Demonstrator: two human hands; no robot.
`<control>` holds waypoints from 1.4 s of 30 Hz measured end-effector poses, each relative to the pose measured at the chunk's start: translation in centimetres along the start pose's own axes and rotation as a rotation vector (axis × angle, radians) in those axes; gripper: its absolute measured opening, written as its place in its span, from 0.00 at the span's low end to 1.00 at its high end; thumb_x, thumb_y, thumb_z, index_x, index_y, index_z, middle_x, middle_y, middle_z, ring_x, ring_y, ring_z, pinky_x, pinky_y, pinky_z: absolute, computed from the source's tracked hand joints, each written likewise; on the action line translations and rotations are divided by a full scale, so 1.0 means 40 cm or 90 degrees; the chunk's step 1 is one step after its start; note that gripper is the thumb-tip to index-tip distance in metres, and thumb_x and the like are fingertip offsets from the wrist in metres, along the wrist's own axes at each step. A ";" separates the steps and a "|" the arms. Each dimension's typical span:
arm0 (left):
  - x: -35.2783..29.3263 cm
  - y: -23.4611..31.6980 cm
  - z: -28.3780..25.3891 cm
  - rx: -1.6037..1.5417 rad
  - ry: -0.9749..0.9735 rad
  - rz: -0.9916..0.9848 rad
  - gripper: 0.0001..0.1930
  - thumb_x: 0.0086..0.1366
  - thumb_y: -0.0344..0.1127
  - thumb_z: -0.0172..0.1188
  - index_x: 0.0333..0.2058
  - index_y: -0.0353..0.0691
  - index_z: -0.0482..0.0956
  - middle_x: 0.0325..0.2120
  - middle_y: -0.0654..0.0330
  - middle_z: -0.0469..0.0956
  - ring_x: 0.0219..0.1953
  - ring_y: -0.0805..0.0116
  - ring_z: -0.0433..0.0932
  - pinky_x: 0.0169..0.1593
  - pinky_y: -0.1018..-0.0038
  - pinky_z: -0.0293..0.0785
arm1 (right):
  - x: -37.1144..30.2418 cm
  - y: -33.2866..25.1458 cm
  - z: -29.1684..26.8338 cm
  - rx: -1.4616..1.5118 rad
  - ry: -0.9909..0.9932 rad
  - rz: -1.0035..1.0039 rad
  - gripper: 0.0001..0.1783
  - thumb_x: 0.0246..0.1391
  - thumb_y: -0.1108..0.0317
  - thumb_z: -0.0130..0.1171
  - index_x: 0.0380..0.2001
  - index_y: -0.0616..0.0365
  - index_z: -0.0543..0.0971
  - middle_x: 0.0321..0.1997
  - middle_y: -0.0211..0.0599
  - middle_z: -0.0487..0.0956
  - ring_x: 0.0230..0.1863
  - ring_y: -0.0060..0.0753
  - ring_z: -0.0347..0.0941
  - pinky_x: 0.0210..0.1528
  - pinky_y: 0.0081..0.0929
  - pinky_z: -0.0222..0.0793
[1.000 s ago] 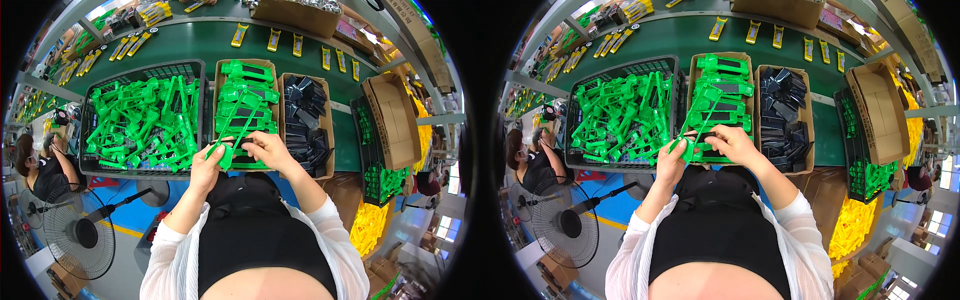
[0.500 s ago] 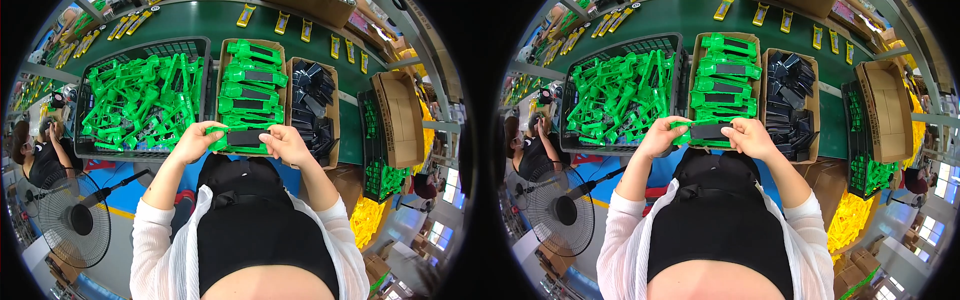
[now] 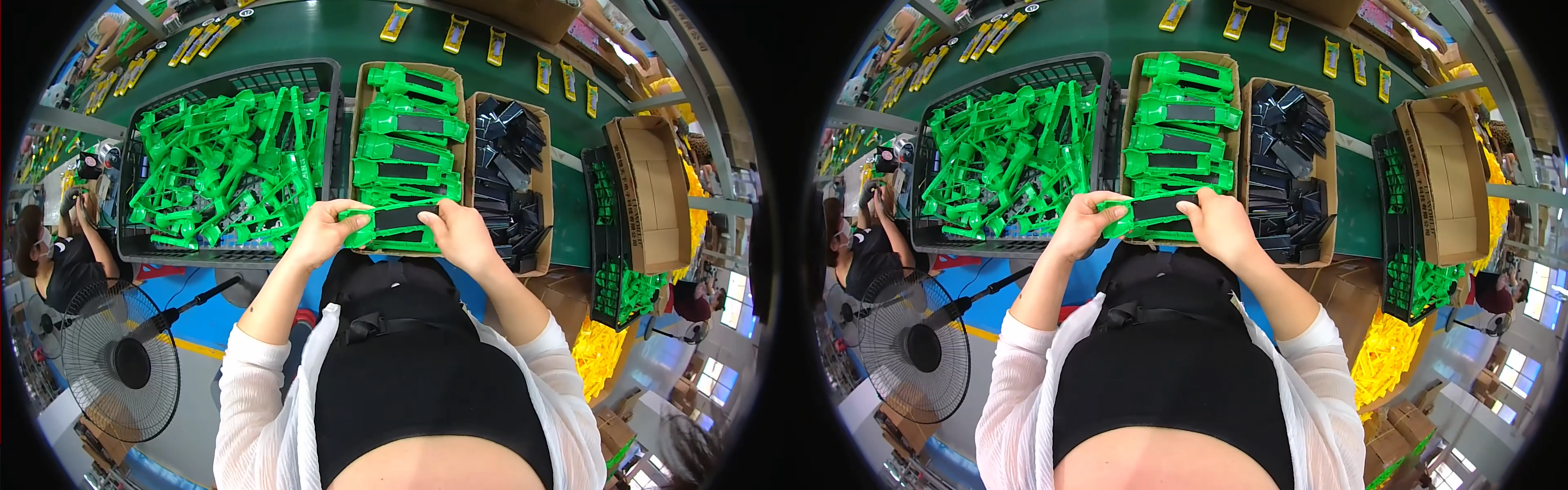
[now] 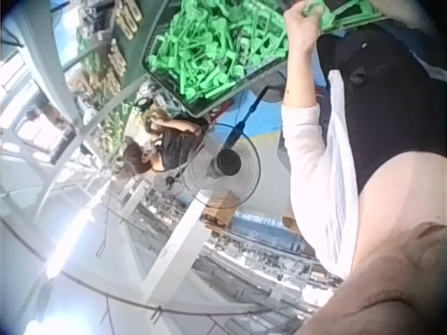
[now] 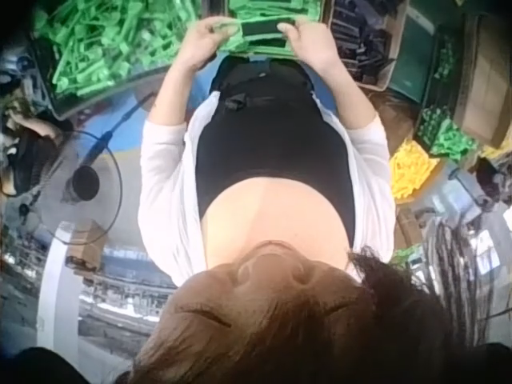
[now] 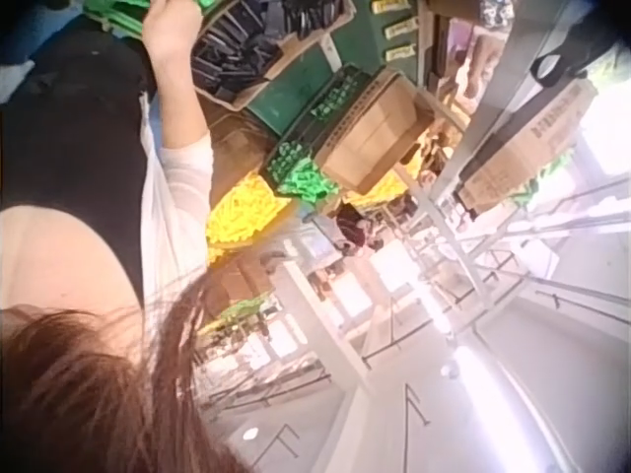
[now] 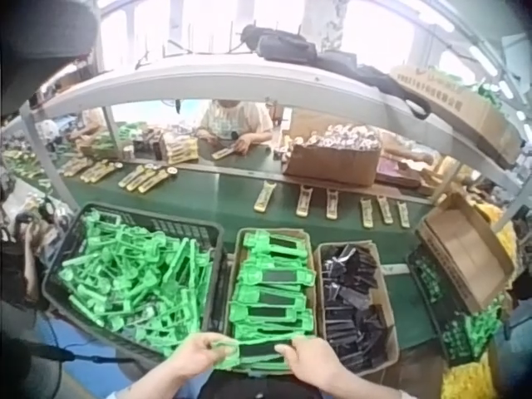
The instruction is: Assembling green plastic flashlights by snapping together various components on a factory assembly line.
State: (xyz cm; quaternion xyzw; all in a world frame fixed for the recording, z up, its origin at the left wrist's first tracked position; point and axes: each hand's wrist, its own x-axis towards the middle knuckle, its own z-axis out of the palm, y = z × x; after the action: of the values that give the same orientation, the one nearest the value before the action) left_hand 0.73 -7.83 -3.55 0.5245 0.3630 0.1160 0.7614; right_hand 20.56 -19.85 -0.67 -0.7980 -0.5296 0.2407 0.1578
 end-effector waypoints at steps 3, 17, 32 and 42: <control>0.009 -0.012 -0.004 0.024 -0.002 -0.014 0.09 0.58 0.27 0.58 0.38 0.32 0.77 0.26 0.60 0.78 0.27 0.75 0.75 0.32 0.80 0.72 | 0.011 -0.027 -0.031 -0.078 0.068 0.101 0.24 0.44 0.53 0.63 0.24 0.62 0.65 0.18 0.46 0.72 0.22 0.51 0.70 0.27 0.36 0.67; 0.070 0.035 0.131 0.660 -0.035 0.118 0.15 0.50 0.45 0.62 0.19 0.38 0.74 0.18 0.49 0.72 0.26 0.48 0.73 0.30 0.60 0.68 | -0.016 0.067 0.070 0.323 0.011 0.113 0.30 0.42 0.49 0.64 0.31 0.66 0.64 0.23 0.50 0.74 0.26 0.42 0.73 0.30 0.33 0.67; -0.054 0.141 0.047 0.401 0.069 0.294 0.34 0.41 0.20 0.65 0.51 0.41 0.66 0.42 0.57 0.73 0.44 0.65 0.74 0.49 0.73 0.68 | -0.088 0.083 -0.033 0.395 0.226 -0.330 0.24 0.32 0.75 0.69 0.36 0.57 0.70 0.46 0.45 0.71 0.46 0.39 0.68 0.47 0.31 0.64; -0.044 0.126 -0.013 0.456 0.099 0.213 0.23 0.46 0.25 0.66 0.44 0.39 0.73 0.40 0.56 0.75 0.46 0.64 0.73 0.50 0.71 0.68 | -0.055 0.122 0.029 0.513 0.131 -0.221 0.23 0.38 0.79 0.65 0.40 0.59 0.69 0.48 0.44 0.68 0.48 0.36 0.67 0.50 0.28 0.62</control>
State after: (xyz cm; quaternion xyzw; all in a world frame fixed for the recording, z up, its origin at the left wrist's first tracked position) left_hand 0.17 -6.31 1.56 0.7983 0.3468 0.1436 0.4710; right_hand 22.96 -23.79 -3.64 -0.5916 -0.5013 0.3172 0.5460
